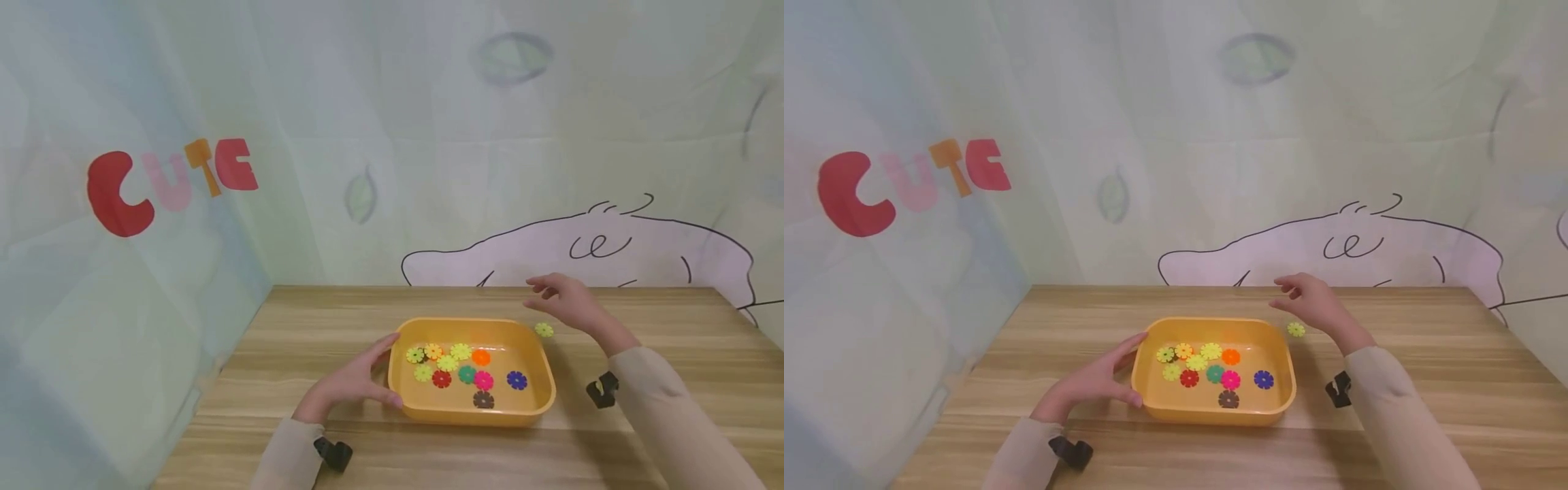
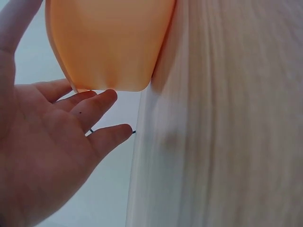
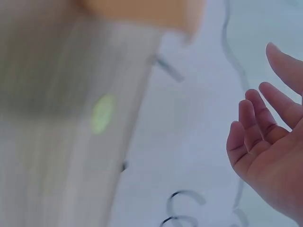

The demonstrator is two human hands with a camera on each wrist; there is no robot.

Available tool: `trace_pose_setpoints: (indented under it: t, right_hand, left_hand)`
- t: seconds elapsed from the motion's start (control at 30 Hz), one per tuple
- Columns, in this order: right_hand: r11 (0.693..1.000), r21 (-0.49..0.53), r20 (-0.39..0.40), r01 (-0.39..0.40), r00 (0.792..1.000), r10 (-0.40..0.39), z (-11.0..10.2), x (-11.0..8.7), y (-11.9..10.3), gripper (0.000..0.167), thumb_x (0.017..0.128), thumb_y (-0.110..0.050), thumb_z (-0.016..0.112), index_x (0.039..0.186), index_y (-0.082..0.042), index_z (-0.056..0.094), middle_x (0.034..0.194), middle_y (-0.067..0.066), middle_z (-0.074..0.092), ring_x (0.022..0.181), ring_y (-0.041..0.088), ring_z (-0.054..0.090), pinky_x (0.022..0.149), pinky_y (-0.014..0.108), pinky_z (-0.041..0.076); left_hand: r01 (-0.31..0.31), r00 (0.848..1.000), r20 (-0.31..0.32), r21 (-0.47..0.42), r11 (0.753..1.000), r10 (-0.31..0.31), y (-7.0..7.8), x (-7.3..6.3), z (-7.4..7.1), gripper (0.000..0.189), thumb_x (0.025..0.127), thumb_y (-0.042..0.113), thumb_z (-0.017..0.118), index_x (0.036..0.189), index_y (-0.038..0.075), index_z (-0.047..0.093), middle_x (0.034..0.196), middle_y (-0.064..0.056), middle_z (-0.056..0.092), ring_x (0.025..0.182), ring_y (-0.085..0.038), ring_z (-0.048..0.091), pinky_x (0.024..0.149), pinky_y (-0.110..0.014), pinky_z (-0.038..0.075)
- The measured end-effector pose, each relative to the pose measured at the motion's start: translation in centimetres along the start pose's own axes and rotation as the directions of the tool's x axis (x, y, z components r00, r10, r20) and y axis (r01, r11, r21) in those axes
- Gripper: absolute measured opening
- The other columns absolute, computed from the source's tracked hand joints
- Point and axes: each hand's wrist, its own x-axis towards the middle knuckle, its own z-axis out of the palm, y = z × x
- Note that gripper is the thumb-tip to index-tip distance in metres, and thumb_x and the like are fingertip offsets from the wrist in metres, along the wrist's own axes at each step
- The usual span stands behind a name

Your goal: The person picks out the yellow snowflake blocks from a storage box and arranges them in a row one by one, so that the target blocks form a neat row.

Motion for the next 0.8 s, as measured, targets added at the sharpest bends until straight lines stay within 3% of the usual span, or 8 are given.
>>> trace_pose_setpoints:
  t: [0.27,0.5,0.8]
  right_hand:
    - [0.995,-0.008,0.05,0.098,0.994,-0.098,0.9,-1.3,-4.2,0.054,0.09,-0.038,0.067,0.132,-0.006,0.057,0.122,0.017,0.06,0.107,0.031,0.055,0.082,0.044,0.053]
    - [0.978,-0.003,0.067,0.208,0.976,-0.207,3.0,-2.0,-5.7,0.048,0.087,-0.031,0.072,0.126,-0.004,0.061,0.113,0.012,0.064,0.099,0.026,0.059,0.078,0.037,0.053]
    - [0.974,0.101,0.128,0.205,0.968,-0.217,6.7,-2.3,-7.0,0.045,0.086,-0.027,0.074,0.122,-0.002,0.063,0.112,0.014,0.064,0.097,0.023,0.058,0.077,0.032,0.051]
  left_hand:
    - [-0.012,1.0,0.012,0.001,1.0,0.012,-0.1,0.1,0.0,0.113,0.069,0.037,0.087,0.155,0.014,0.018,0.161,-0.006,0.017,0.147,-0.029,0.018,0.116,-0.057,0.015]
    - [-0.014,1.0,0.021,-0.011,1.0,0.014,-0.1,0.1,0.0,0.114,0.07,0.037,0.087,0.156,0.015,0.015,0.161,-0.006,0.016,0.147,-0.028,0.018,0.117,-0.056,0.015]
    - [-0.012,0.999,0.03,-0.022,1.0,0.013,-0.1,0.0,-0.1,0.114,0.07,0.035,0.087,0.156,0.016,0.014,0.161,-0.005,0.017,0.146,-0.026,0.022,0.117,-0.057,0.013]
